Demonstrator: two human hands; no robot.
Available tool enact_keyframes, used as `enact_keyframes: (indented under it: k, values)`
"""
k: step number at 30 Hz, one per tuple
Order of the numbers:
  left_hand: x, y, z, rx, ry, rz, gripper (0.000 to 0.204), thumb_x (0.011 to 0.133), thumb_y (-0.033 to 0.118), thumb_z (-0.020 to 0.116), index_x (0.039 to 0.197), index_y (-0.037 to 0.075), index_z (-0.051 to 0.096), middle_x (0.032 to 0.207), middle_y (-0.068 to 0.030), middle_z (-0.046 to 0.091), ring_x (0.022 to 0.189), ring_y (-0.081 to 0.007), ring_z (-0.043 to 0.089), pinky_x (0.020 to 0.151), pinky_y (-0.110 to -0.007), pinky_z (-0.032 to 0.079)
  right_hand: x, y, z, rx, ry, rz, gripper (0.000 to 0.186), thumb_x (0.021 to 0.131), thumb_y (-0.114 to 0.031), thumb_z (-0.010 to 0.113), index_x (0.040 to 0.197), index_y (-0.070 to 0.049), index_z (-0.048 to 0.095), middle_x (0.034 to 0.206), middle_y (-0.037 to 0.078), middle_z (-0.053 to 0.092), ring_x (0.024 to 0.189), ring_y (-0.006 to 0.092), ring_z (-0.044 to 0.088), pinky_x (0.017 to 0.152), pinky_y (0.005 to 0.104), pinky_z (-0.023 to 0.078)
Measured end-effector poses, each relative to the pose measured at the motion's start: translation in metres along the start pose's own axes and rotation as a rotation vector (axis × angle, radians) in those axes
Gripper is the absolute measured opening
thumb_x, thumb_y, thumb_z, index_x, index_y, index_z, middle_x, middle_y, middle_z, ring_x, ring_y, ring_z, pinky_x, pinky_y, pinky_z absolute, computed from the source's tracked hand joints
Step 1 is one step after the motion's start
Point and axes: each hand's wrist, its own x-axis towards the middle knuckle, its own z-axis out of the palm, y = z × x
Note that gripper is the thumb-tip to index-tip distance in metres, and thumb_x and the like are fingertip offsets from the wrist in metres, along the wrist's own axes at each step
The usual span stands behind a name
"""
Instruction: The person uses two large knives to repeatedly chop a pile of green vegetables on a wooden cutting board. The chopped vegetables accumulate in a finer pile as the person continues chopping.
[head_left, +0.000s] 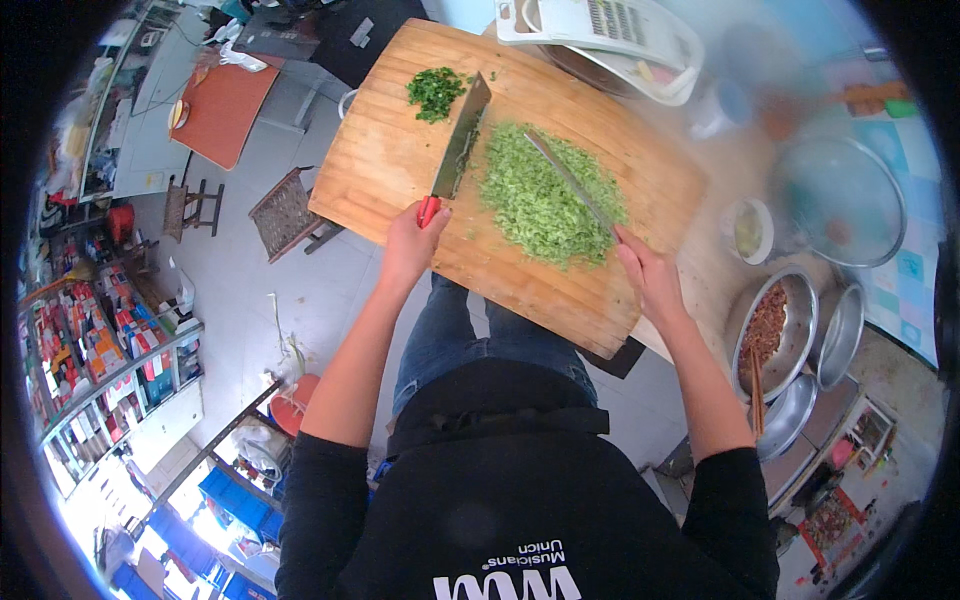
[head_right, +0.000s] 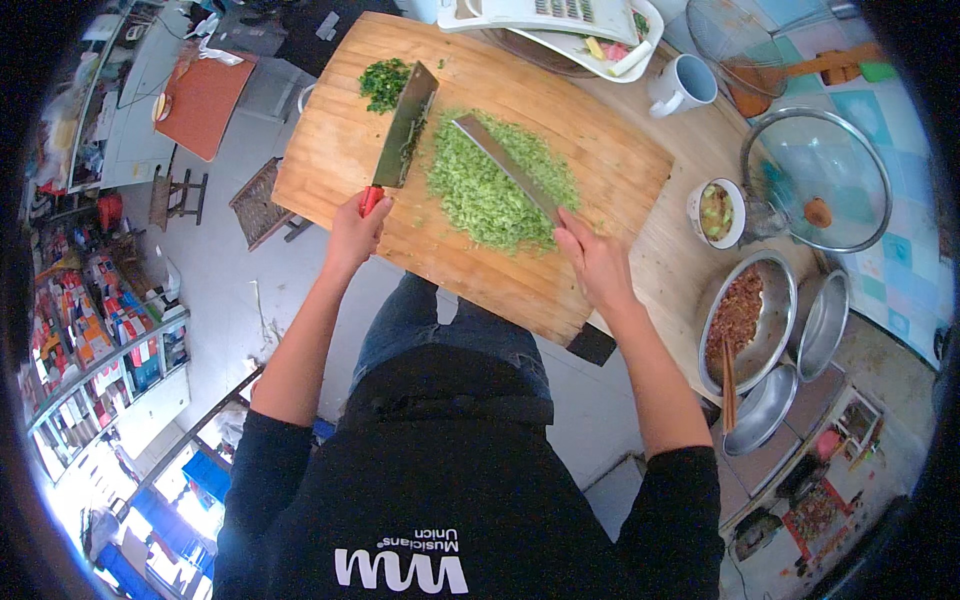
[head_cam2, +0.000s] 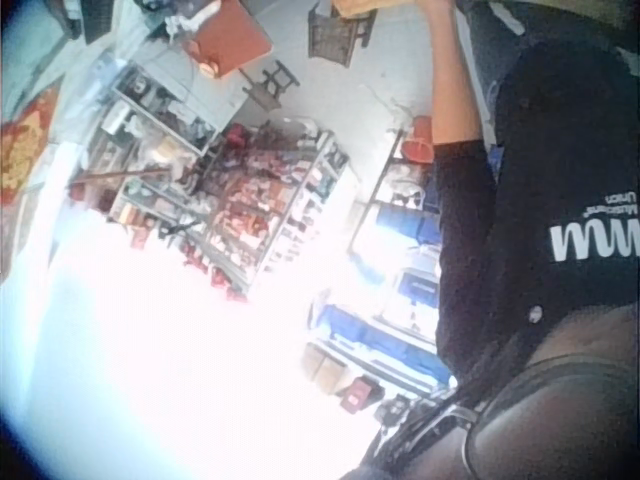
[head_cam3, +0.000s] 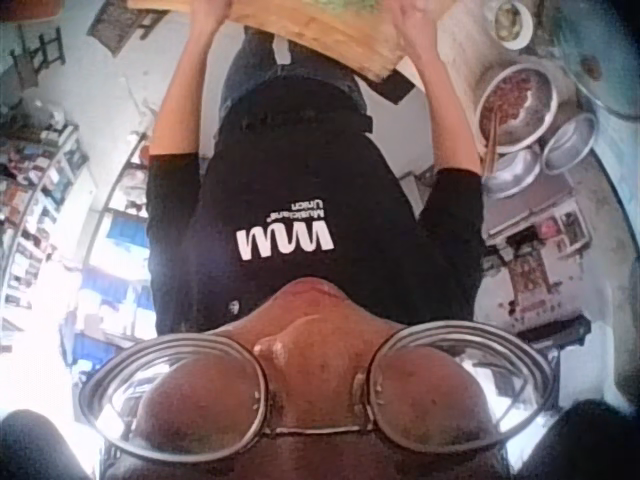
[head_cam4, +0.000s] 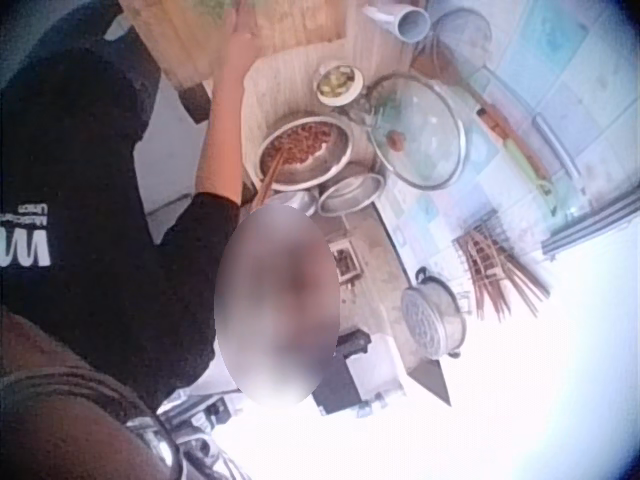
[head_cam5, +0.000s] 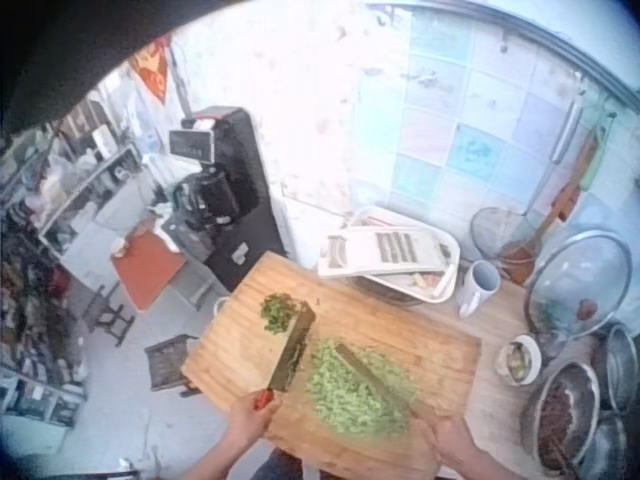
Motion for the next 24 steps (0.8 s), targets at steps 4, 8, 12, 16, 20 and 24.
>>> enact_keyframes:
  k: [4,8,12,16,20,24]
  values:
    - [0.002,-0.002,-0.003,0.059,0.019,0.060,0.022,0.086,0.025,0.059,0.077,0.006,0.051,0.051,0.0020,0.041,0.040,-0.0064,0.039,0.035,-0.023,0.031,0.008,-0.021,-0.007,-0.046,0.057,-0.051,0.044,0.089,-0.044,0.045,0.114,-0.011,0.059,0.085,0.018,0.064,0.076,0.0336,0.063,0.068,0.0398,0.049]
    - [0.006,-0.006,-0.009,0.062,-0.017,0.048,0.023,0.085,0.026,0.060,0.077,0.006,0.052,0.051,0.0020,0.042,0.040,-0.0065,0.039,0.035,-0.024,0.031,0.060,-0.001,-0.017,-0.164,0.141,-0.147,0.045,0.089,-0.047,0.044,0.112,-0.012,0.060,0.085,0.017,0.064,0.076,0.0331,0.062,0.069,0.0396,0.048]
    - [0.012,-0.010,-0.020,-0.010,-0.087,0.020,0.024,0.085,0.026,0.060,0.077,0.006,0.051,0.051,0.0018,0.042,0.039,-0.0066,0.039,0.035,-0.024,0.032,0.077,0.009,-0.009,-0.280,-0.038,-0.113,0.043,0.088,-0.045,0.047,0.113,-0.013,0.059,0.086,0.015,0.064,0.075,0.0331,0.062,0.068,0.0395,0.048]
    - [0.024,-0.011,-0.036,-0.023,-0.195,0.017,0.023,0.086,0.026,0.060,0.078,0.006,0.050,0.051,0.0020,0.041,0.039,-0.0065,0.038,0.034,-0.023,0.031,0.057,-0.012,-0.020,-0.322,-0.102,-0.248,0.042,0.087,-0.043,0.050,0.116,-0.014,0.057,0.087,0.013,0.064,0.074,0.0333,0.061,0.066,0.0393,0.048]
    - [0.038,-0.009,-0.049,0.057,-0.294,0.058,0.023,0.086,0.026,0.059,0.078,0.007,0.048,0.051,0.0021,0.040,0.038,-0.0065,0.037,0.033,-0.023,0.030,0.006,-0.058,-0.022,-0.153,-0.033,-0.037,0.044,0.089,-0.043,0.046,0.119,-0.012,0.055,0.073,0.012,0.063,0.060,0.0265,0.060,0.056,0.0352,0.047]
    - [0.035,-0.013,-0.049,-0.087,-0.404,-0.011,0.020,0.087,0.024,0.055,0.082,0.008,0.044,0.052,0.0020,0.039,0.037,-0.0073,0.036,0.033,-0.023,0.031,-0.030,-0.132,0.061,0.773,0.177,0.662,0.049,0.094,-0.045,0.035,0.076,-0.004,0.055,0.053,0.000,0.041,0.042,0.0088,0.043,0.038,0.0253,0.036]
